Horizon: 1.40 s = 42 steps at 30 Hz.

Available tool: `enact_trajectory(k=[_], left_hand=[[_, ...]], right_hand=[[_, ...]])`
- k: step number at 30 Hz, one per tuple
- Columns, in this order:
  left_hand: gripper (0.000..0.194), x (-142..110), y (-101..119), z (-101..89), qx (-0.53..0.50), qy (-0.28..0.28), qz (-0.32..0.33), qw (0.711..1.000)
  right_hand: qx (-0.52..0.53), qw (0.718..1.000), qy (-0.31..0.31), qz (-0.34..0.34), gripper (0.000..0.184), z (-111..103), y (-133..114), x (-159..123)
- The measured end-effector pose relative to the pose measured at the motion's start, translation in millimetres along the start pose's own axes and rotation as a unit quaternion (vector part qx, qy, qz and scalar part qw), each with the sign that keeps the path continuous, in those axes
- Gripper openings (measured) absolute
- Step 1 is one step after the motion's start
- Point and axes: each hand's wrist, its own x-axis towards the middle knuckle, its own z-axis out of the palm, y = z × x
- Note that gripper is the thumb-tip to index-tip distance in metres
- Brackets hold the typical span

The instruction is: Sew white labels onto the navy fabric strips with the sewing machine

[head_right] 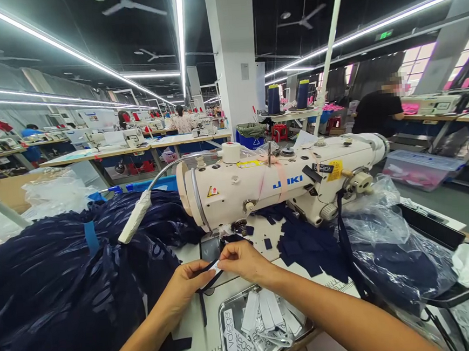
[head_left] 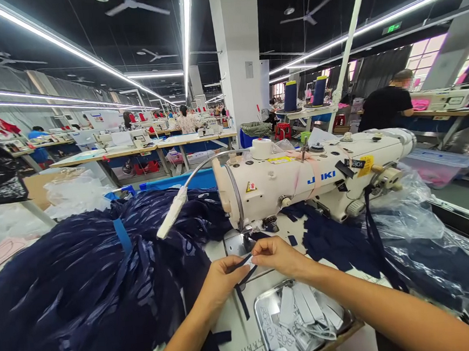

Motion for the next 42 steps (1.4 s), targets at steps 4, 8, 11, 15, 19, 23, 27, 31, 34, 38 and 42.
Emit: enact_trajectory(k=[4, 8, 11, 15, 19, 23, 27, 31, 34, 38, 42], left_hand=[[0.028, -2.9, 4.3, -7.5, 0.039, -0.047, 0.007, 0.998], [0.028, -13.3, 11.0, -28.7, 0.206, -0.088, 0.121, 0.967], [0.022, -15.9, 16.6, -35.0, 0.415, 0.031, 0.38, 0.826], [0.031, 6.8, 15.6, -17.9, 0.585, 0.081, 0.599, 0.541], [0.032, 36.4, -6.0, -2.9, 0.635, 0.036, 0.574, 0.516], [0.03, 43.4, -29.5, -5.2, 0.63, 0.028, 0.538, 0.56], [0.031, 40.2, -35.1, -5.8, 0.65, 0.048, 0.549, 0.523], [0.028, 37.3, -33.0, -2.3, 0.672, 0.051, 0.545, 0.498], [0.025, 35.2, -33.5, -1.8, 0.687, 0.043, 0.536, 0.488], [0.021, 33.7, -35.5, -1.1, 0.7, 0.024, 0.52, 0.488], [0.016, 32.3, -36.4, 0.5, 0.709, 0.013, 0.513, 0.483]], right_hand=[[-0.099, 0.993, -0.005, -0.066, 0.001, -11.3, -2.3, -12.4], [-0.399, 0.908, 0.016, -0.125, 0.014, -60.7, -5.7, -21.6], [-0.572, 0.814, 0.015, -0.1, 0.016, -93.3, -2.9, -18.0], [-0.672, 0.73, -0.049, -0.117, 0.013, -101.5, 10.3, -5.1], [-0.731, 0.676, -0.006, -0.097, 0.019, -105.8, 16.0, 6.9], [-0.735, 0.67, 0.076, -0.067, 0.021, -121.4, 10.3, 23.4], [-0.726, 0.668, 0.151, -0.056, 0.035, -128.8, 13.5, 53.1], [-0.716, 0.674, 0.171, -0.062, 0.041, -131.0, 21.2, 71.9], [-0.715, 0.673, 0.177, -0.071, 0.038, -130.2, 19.2, 60.6], [-0.731, 0.657, 0.134, -0.126, 0.027, -110.2, 13.3, 18.5], [-0.729, 0.573, 0.029, -0.375, 0.023, -72.6, 16.0, -7.4]])
